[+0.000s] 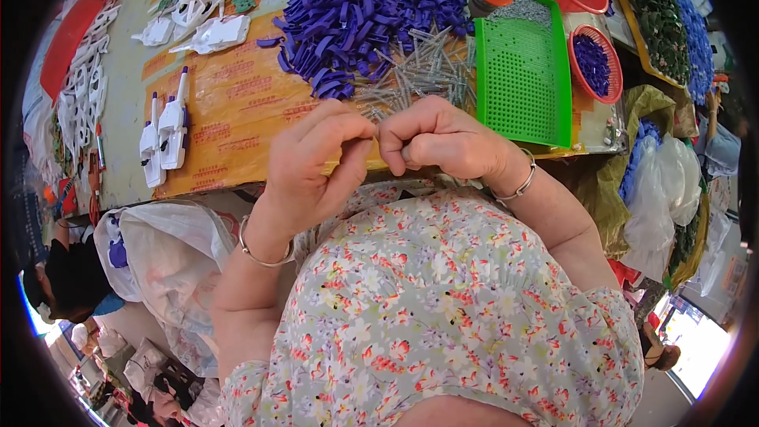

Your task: The person assembles small handheld plastic devices by fitting internal gears, springs, and decorative plastic pieces into plastic housings, securing the parts with adhesive from a hot glue gun.

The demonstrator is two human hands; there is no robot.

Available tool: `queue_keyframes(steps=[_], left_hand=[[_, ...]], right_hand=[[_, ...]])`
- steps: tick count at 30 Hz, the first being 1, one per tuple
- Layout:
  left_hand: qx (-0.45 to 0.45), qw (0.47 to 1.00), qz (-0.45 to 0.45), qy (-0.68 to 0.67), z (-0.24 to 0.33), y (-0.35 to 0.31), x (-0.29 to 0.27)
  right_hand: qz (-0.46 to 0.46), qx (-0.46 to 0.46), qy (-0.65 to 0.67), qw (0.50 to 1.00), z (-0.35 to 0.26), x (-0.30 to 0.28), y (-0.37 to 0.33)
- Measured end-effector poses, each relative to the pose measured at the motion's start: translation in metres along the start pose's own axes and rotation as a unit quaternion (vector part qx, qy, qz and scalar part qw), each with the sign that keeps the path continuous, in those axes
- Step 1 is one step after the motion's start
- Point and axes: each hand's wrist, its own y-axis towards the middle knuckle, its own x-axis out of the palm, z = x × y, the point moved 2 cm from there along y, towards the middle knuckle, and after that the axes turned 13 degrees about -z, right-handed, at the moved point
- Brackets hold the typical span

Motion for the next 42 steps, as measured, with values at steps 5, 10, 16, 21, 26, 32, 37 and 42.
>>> queue_keyframes(steps=[5, 10, 16, 21, 26, 32, 37, 42], left_hand=[[-0.002, 1.0, -0.009, 0.023, 0.002, -0.003, 0.004], [0.031, 0.997, -0.016, 0.074, 0.002, -0.002, 0.007], [0.057, 0.99, -0.062, 0.117, 0.002, 0.004, 0.007], [0.032, 0.993, -0.009, 0.117, -0.008, 0.007, 0.01], [-0.088, 0.991, 0.075, 0.07, -0.034, 0.003, -0.005], [-0.133, 0.98, 0.105, -0.1, -0.023, -0.007, 0.001], [-0.13, 0.977, 0.107, -0.133, -0.01, -0.01, 0.005], [-0.074, 0.988, 0.117, -0.07, -0.004, -0.008, 0.01]], right_hand=[[0.001, 0.002, 0.006, 1.0, -0.001, 0.001, 0.001], [0.002, 0.022, -0.011, 1.0, 0.001, -0.001, 0.0], [-0.004, 0.015, -0.05, 0.999, -0.002, 0.001, 0.003], [-0.013, 0.008, -0.078, 0.997, -0.002, -0.001, 0.003], [0.001, -0.066, -0.138, 0.988, 0.001, 0.004, 0.003], [0.087, -0.101, -0.161, 0.978, 0.003, 0.0, -0.001], [0.149, -0.189, -0.332, 0.912, 0.013, 0.0, 0.004], [0.202, -0.177, -0.476, 0.838, 0.013, 0.003, 0.006]])
